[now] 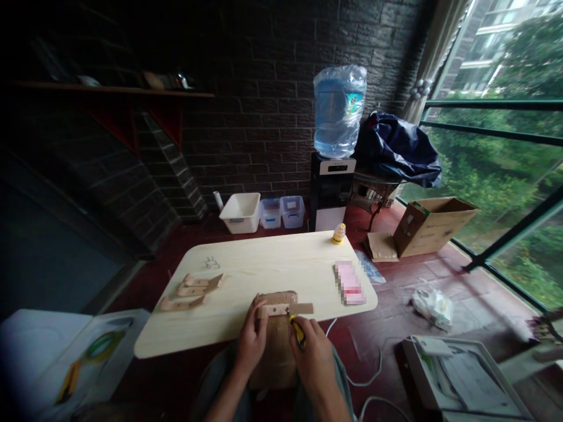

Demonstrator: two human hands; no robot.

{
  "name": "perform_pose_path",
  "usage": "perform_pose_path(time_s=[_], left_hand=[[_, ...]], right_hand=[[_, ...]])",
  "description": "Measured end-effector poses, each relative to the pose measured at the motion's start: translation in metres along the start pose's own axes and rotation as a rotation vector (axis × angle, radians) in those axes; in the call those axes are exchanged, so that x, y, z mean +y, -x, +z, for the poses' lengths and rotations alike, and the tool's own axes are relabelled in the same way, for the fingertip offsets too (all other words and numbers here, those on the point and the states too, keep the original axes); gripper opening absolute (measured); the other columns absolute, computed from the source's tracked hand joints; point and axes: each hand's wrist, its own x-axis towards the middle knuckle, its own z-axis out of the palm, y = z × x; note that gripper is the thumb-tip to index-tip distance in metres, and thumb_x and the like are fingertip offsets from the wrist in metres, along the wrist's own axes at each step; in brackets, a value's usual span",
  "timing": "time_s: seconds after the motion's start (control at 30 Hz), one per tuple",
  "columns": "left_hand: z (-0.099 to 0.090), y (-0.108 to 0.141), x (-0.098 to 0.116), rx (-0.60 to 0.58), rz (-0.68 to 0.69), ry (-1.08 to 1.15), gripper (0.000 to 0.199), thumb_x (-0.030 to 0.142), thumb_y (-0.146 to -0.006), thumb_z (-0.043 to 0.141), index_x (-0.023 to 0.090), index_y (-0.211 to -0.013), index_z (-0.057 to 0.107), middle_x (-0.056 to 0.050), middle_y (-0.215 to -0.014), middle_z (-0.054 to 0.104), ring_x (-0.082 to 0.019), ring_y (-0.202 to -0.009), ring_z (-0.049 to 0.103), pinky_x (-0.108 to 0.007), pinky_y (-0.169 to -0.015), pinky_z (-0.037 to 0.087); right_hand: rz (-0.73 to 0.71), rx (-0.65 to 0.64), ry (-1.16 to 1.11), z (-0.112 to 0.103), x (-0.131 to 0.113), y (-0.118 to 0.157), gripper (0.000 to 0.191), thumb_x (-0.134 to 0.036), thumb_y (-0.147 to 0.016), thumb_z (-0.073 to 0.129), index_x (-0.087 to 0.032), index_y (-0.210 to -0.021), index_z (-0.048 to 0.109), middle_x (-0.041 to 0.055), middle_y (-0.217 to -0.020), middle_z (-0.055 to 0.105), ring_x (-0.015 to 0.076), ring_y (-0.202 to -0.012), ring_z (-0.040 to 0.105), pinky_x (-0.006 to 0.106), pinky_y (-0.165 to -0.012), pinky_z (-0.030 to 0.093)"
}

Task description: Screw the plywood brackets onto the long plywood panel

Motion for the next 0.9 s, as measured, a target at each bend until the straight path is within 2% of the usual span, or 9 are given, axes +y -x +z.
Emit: perform_pose_path(time_s=[0.13, 0.33, 0.57, 0.73, 0.9], left_hand=[[-0.002, 0.001, 0.000, 0.005, 0.003, 0.002, 0.036, 0.040, -0.100, 0.043, 0.026, -0.131, 0.056, -0.008, -0.150, 0.048, -0.025, -0.142, 0.042, -0.049, -0.120, 0.036], [-0.005, 0.000, 0.000, 0.000, -0.013, 0.029, 0.037, 0.041, -0.100, 0.044, 0.025, -0.130, 0.057, -0.008, -0.152, 0.046, -0.024, -0.145, 0.038, -0.049, -0.121, 0.033], [-0.007, -0.002, 0.003, 0.022, -0.016, 0.050, 0.036, 0.042, -0.098, 0.047, 0.026, -0.128, 0.059, -0.008, -0.148, 0.051, -0.025, -0.140, 0.044, -0.048, -0.118, 0.038], [-0.009, -0.001, 0.005, 0.012, -0.019, 0.052, 0.037, 0.043, -0.096, 0.051, 0.026, -0.129, 0.059, -0.008, -0.149, 0.049, -0.025, -0.141, 0.043, -0.049, -0.118, 0.037], [-0.010, 0.000, 0.003, 0.027, -0.024, 0.065, 0.036, 0.043, -0.096, 0.051, 0.025, -0.126, 0.061, -0.008, -0.148, 0.051, -0.026, -0.141, 0.043, -0.049, -0.118, 0.037]], right_hand=[[-0.009, -0.042, 0.116, -0.002, -0.003, -0.008, 0.024, -0.029, -0.093, 0.052, -0.027, -0.114, 0.064, 0.0076, -0.105, 0.070, 0.0214, -0.090, 0.068, 0.031, -0.080, 0.053], [-0.083, -0.165, 0.252, -0.018, -0.014, -0.023, 0.021, -0.027, -0.093, 0.051, -0.028, -0.110, 0.064, 0.0053, -0.108, 0.069, 0.0201, -0.092, 0.067, 0.029, -0.079, 0.051], [-0.160, -0.285, 0.341, -0.026, -0.024, -0.036, 0.020, -0.026, -0.095, 0.050, -0.027, -0.108, 0.065, 0.0058, -0.102, 0.068, 0.0199, -0.093, 0.065, 0.027, -0.079, 0.048], [-0.206, -0.384, 0.440, -0.032, -0.033, -0.042, 0.023, -0.023, -0.096, 0.047, -0.027, -0.111, 0.065, 0.0054, -0.100, 0.066, 0.0186, -0.092, 0.064, 0.026, -0.079, 0.046], [-0.333, -0.509, 0.565, -0.040, -0.044, -0.054, 0.027, -0.016, -0.093, 0.051, -0.025, -0.114, 0.064, 0.0064, -0.107, 0.064, 0.0188, -0.098, 0.062, 0.025, -0.082, 0.046]])
